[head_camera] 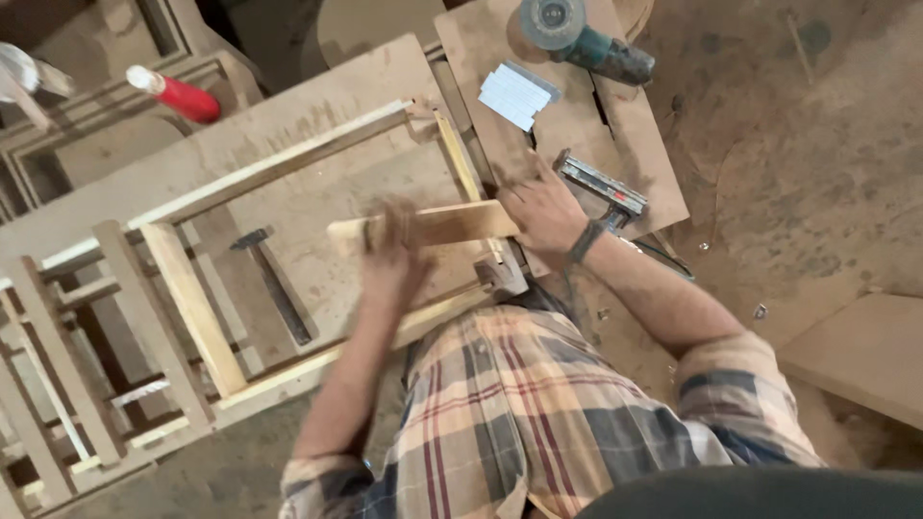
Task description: The person applies wood glue from a red bottle onto wooden slats, spreads it, and positions the slats into a wooden frame on the workbench. They then use a pneumatic nail gun to fasten the slats and use an angle grinder to smooth a piece of wood.
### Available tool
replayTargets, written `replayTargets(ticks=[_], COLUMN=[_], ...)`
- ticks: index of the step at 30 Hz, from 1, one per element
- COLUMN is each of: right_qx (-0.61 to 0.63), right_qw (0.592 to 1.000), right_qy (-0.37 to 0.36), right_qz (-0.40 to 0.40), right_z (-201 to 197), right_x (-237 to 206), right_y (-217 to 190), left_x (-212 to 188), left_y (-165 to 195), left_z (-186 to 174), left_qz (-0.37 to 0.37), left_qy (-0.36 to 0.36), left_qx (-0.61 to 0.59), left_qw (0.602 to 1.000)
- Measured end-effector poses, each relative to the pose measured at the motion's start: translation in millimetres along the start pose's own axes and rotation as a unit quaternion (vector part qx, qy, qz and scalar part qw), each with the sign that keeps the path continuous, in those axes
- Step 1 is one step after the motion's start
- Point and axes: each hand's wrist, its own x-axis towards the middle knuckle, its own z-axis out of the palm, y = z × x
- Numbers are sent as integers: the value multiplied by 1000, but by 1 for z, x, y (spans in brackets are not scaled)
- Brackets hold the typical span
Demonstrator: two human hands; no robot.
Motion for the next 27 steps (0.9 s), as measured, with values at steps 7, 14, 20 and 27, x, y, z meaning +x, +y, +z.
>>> replayTargets(ticks=[7, 14, 20, 27], right_qx=[160, -15, 79, 728], right_qw=[977, 951, 934, 553], right_qy=[39, 22, -66, -212], right_qz=[136, 309, 343, 346], right_z=[4, 83, 107, 34], right_x=[46, 57, 34, -85], right_y=[132, 341, 339, 286], left_x=[45, 39, 58, 64], left_y=[-23, -26, -53, -63], left_z=[23, 68, 105, 119], left_qz=[-158, -405, -389, -390], left_qy=[-144, -200, -249, -283], left_qx=[-137, -158, -130, -225], left_qw=[967, 878, 877, 847])
